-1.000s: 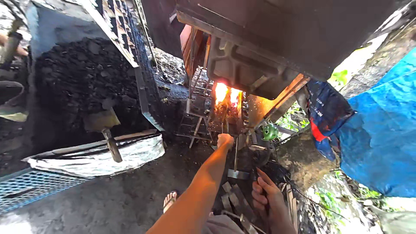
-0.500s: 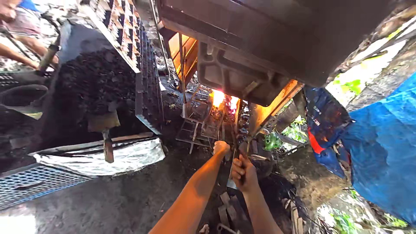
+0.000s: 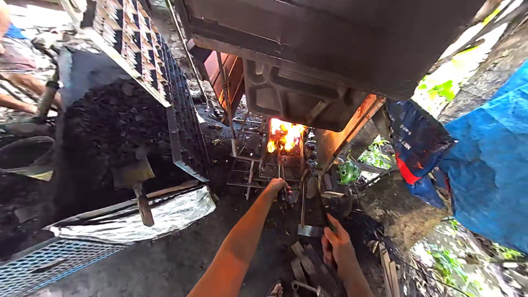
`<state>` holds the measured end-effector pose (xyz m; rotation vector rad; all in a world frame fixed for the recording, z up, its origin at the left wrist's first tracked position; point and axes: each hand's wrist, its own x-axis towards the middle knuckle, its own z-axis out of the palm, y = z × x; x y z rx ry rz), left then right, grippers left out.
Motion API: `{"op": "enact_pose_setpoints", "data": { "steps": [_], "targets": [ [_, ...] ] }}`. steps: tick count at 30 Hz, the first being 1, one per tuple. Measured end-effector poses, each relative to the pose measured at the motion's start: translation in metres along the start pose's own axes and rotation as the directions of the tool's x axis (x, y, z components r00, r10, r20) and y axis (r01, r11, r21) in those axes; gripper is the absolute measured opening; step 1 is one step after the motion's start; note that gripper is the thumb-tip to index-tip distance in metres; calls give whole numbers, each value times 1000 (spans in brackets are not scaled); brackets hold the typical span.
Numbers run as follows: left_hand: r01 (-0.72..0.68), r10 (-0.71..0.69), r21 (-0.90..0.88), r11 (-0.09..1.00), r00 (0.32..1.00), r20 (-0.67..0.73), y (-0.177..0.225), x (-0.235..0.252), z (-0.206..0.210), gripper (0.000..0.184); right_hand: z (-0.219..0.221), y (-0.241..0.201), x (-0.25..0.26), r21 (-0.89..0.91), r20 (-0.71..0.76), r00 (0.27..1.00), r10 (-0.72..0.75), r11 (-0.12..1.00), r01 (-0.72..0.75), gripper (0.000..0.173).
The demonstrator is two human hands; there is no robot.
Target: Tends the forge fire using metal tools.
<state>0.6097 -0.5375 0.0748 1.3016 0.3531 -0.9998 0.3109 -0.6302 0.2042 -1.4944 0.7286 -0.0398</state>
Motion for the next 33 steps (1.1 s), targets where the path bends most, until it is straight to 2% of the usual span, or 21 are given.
{"op": "enact_pose_setpoints", "data": {
  "steps": [2,3,5,7,8,9,10,13,15,17,19,22,23,24,25,26,30,33],
  "targets": [
    [1,6,-67,998,994,105,9,-9,-15,20,6,14,-34,284,22,998,50,957,-55,50],
    [6,10,-101,995,987,159,12,-12,-22,21,13,23,-44,452,45,996,71,888,-84,46],
    [13,25,-159,987,971,238,17,-12,-32,22,33,37,-44,723,121,990,68,677,-135,38],
    [36,21,-182,983,953,303,16,-4,-42,27,59,39,-22,849,180,983,40,499,-175,33],
    [38,11,-162,986,956,292,16,-3,-42,26,70,35,-6,867,192,981,29,464,-183,31],
    [40,-9,-121,992,968,250,15,-2,-40,24,78,28,9,854,187,982,23,490,-174,31],
    [41,-30,-52,998,982,188,13,-2,-36,21,83,19,18,815,149,988,30,562,-140,32],
    [-5,6,292,957,1000,-3,10,1,-27,25,84,-9,9,539,-17,997,80,841,-58,39],
    [-61,85,474,878,996,-30,13,-5,-24,26,79,-17,-16,377,-74,993,96,924,-61,44],
    [-118,135,578,808,991,15,22,-16,-23,27,75,-13,-34,320,-92,991,97,945,-63,46],
    [-158,157,603,782,986,54,18,-20,-24,29,80,-6,-43,355,-110,989,96,934,-51,44],
    [-168,181,586,793,983,36,15,-22,-19,31,95,-3,-15,460,-114,990,81,888,-19,39],
    [-162,191,566,808,982,9,11,-22,-18,38,102,-3,0,475,-111,991,73,880,-11,38],
    [-146,181,548,823,983,-10,8,-23,-17,55,109,-3,16,456,-108,992,68,890,-11,39],
    [-125,162,534,836,986,-24,6,-22,-15,73,114,-4,31,403,-105,993,60,915,-13,41],
    [-113,156,509,853,987,-42,5,-21,-13,80,116,-6,43,331,-107,993,57,943,-18,44],
    [-177,210,447,877,977,-26,0,-10,-23,47,108,-13,44,53,-129,991,16,999,-10,47],
    [-202,205,383,901,978,34,-2,-9,-35,38,93,-12,23,-76,-137,990,-20,997,10,49]
  ]
}}
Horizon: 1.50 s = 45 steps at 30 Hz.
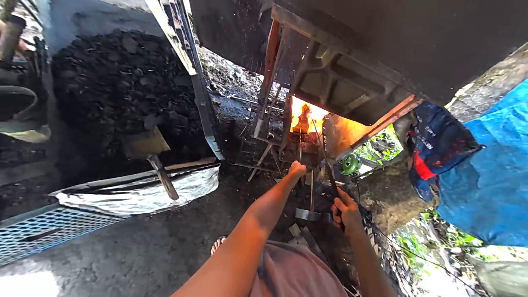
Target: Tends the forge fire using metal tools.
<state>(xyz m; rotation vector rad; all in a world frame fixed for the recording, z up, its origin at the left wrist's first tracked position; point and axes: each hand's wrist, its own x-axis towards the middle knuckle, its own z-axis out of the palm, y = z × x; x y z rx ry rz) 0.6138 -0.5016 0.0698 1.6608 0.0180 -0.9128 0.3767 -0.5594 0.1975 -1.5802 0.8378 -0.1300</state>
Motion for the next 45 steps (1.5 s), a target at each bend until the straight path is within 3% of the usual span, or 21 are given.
{"op": "enact_pose_setpoints", "data": {
  "steps": [5,11,15,20,24,27,30,34,37,41,45],
  "targets": [
    [49,-49,-43,998,999,0,5,-13,-7,50,-3,-3,11,-157,-13,1000,-12,987,9,52],
    [-17,25,-46,999,981,194,-24,-68,-51,38,11,-20,-17,-314,-14,998,-62,948,55,51],
    [-83,98,-65,994,959,265,-48,-108,-74,38,41,-71,27,-523,-24,995,-102,849,74,51],
    [-258,255,-20,966,935,246,-94,-158,-119,50,81,-106,104,-729,2,992,-130,679,90,52],
    [-305,293,26,952,934,204,-155,-205,-176,44,73,-103,71,-821,-8,992,-125,568,65,51],
    [-260,254,14,966,953,167,-183,-227,-207,34,82,-112,50,-793,-48,985,-163,606,62,51],
    [-216,220,-40,976,965,143,-195,-236,-217,34,100,-131,89,-767,-80,982,-173,640,50,50],
    [-226,236,-90,970,963,133,-205,-240,-229,32,118,-140,143,-797,-64,987,-149,603,40,48],
    [-229,237,-73,971,965,115,-218,-250,-245,30,110,-120,114,-803,-52,990,-129,594,35,51],
    [-187,189,-22,982,978,94,-237,-261,-267,30,109,-105,51,-690,-148,981,-125,723,-12,50],
    [-176,177,-21,984,982,68,-236,-258,-277,32,96,-92,95,-470,-199,978,-59,882,-42,49]
  ]
}}
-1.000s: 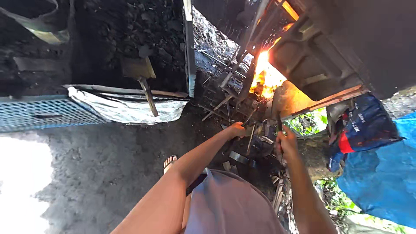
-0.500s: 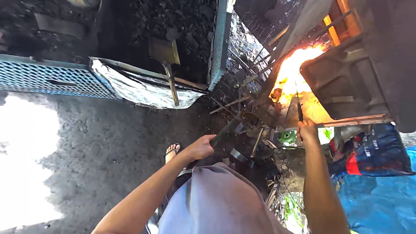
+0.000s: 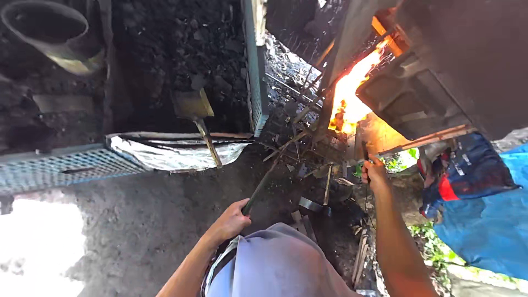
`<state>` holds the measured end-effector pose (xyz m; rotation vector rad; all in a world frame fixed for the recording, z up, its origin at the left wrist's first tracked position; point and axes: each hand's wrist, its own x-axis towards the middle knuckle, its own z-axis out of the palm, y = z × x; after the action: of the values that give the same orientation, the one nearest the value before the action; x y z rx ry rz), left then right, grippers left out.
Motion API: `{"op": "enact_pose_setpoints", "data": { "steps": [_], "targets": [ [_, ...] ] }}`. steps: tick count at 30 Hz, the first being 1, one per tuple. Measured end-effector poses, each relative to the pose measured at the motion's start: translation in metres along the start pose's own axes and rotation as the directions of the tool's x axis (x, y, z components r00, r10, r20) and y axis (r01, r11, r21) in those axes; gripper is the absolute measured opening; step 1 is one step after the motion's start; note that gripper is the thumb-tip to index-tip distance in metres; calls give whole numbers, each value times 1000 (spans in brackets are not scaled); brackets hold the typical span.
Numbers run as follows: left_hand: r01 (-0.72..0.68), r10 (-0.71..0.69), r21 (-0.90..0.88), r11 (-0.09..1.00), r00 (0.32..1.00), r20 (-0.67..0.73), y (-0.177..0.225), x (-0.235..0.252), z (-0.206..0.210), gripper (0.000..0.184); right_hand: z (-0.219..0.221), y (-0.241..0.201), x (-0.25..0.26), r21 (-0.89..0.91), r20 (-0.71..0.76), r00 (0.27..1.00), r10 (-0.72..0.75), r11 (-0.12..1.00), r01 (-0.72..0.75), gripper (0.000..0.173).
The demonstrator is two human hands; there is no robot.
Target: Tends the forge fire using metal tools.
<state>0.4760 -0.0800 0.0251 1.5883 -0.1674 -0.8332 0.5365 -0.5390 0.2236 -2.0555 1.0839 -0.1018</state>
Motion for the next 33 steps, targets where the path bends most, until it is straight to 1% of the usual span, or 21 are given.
{"op": "enact_pose_setpoints", "data": {
  "steps": [2,4,6,8,11,14,15,17,18,20,22,23,25,27,29,31,33],
  "targets": [
    [-6,6,-12,1000,1000,1,4,2,1,31,6,13,17,131,34,999,32,991,-37,47],
    [-18,18,-24,1000,1000,-4,10,-1,3,33,7,21,1,292,61,998,35,955,-52,43],
    [-21,20,-45,999,1000,-16,15,-5,6,36,0,28,-27,397,64,998,30,916,-53,41],
    [-14,11,-73,997,999,-40,15,-10,11,39,-4,45,-41,454,63,998,27,890,-52,42],
    [14,-22,-92,996,996,-82,15,-15,23,37,-6,75,-41,495,99,993,59,863,-101,43],
    [46,-62,-118,992,988,-141,29,-26,43,38,-19,102,-55,526,141,990,26,845,-97,46],
    [43,-64,-134,990,985,-163,33,-30,50,40,-26,107,-63,509,149,989,-5,858,-73,48],
    [36,-69,-165,986,978,-197,38,-36,66,41,-42,109,-71,389,157,985,-71,921,4,52],
    [40,-77,-177,983,975,-208,41,-37,74,41,-49,106,-66,299,161,982,-101,953,49,53],
    [58,-101,-187,981,968,-229,51,-36,90,41,-54,94,-38,95,167,974,-153,986,139,53],
    [80,-128,-198,977,962,-242,63,-33,105,40,-53,87,-2,-101,156,962,-225,965,242,52],
    [89,-141,-208,974,958,-250,69,-34,114,40,-54,87,9,-164,165,953,-256,945,282,52],
    [79,-144,-242,967,953,-265,81,-40,131,39,-62,90,11,-252,193,935,-296,906,339,52],
    [44,-126,-285,958,952,-279,86,-50,140,35,-75,102,-11,-310,218,923,-318,874,375,52],
    [10,-110,-310,951,945,-309,82,-63,145,33,-89,124,-36,-327,237,921,-308,868,374,54],
    [-7,-104,-299,954,929,-354,75,-79,144,30,-91,159,-58,-300,230,924,-304,881,365,54],
    [-11,-124,-308,951,901,-415,70,-95,138,29,-82,200,-78,-246,195,919,-343,890,384,55]
  ]
}}
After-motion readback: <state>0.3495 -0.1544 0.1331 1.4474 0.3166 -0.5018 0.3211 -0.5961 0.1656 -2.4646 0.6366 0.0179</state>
